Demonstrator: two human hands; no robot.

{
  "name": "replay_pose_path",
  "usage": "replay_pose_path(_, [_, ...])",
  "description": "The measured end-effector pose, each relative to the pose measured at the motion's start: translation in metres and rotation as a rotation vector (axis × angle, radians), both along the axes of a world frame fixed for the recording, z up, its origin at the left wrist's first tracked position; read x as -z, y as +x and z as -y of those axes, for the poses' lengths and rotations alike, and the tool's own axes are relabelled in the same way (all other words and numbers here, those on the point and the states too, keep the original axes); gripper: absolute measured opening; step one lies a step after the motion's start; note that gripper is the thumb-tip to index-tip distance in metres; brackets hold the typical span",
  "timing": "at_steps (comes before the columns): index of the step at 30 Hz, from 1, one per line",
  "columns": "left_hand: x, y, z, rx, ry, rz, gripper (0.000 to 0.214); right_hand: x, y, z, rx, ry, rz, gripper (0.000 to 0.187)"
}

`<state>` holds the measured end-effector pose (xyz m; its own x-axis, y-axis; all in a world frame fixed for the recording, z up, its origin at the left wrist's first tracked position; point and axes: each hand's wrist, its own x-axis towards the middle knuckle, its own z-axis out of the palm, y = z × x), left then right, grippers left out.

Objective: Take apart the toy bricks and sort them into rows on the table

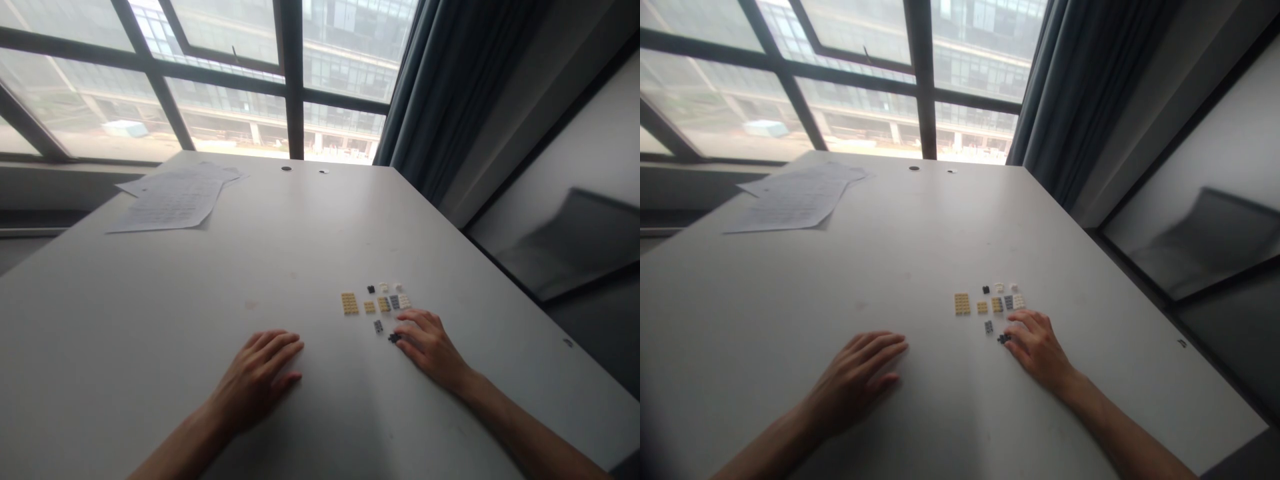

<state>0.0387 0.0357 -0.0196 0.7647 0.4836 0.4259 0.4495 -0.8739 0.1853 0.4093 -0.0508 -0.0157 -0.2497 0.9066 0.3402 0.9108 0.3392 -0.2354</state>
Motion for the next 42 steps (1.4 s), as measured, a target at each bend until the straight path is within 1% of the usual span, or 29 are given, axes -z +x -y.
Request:
replay_pose_path(11, [-0.002,0.002,0.001,0.008,0.006,0.003,0.031,0.002,0.0,0.0,0.001,-0.005,0.003,0.012])
replay_pose_path(17, [-0.002,0.002,0.0,0.012,0.016,0.0,0.032,-0.001,0.001,-0.004,0.003,0.026,-0.011,0.02])
replay_pose_path(20, [-0.004,0.003,0.001,0.008,0.023,0.014,0.03,-0.009,0.003,-0.017,0.031,0.051,-0.031,0.018])
replay_pose_path(24, [-0.005,0.003,0.001,0.002,0.021,0.024,0.03,-0.021,0.007,-0.048,0.104,0.047,-0.059,0.018])
replay_pose_path(28, [-0.002,0.002,0.001,0.005,0.003,-0.001,0.031,-0.028,0.003,-0.083,0.134,-0.019,-0.072,0.014])
replay_pose_path(32, [-0.001,0.002,0.001,0.0,-0.008,-0.009,0.032,-0.028,-0.006,-0.11,0.114,-0.121,-0.048,0.011])
replay_pose_path(34, [-0.002,0.002,0.001,0.001,-0.005,-0.001,0.032,-0.026,-0.009,-0.119,0.084,-0.152,-0.034,0.011])
replay_pose_path(37, [-0.003,0.003,0.002,0.006,0.004,0.009,0.032,-0.022,-0.009,-0.125,0.05,-0.157,-0.017,0.01])
replay_pose_path(42, [-0.003,0.003,0.002,0.005,-0.003,0.008,0.031,-0.014,-0.006,-0.129,0.053,-0.153,-0.002,0.01])
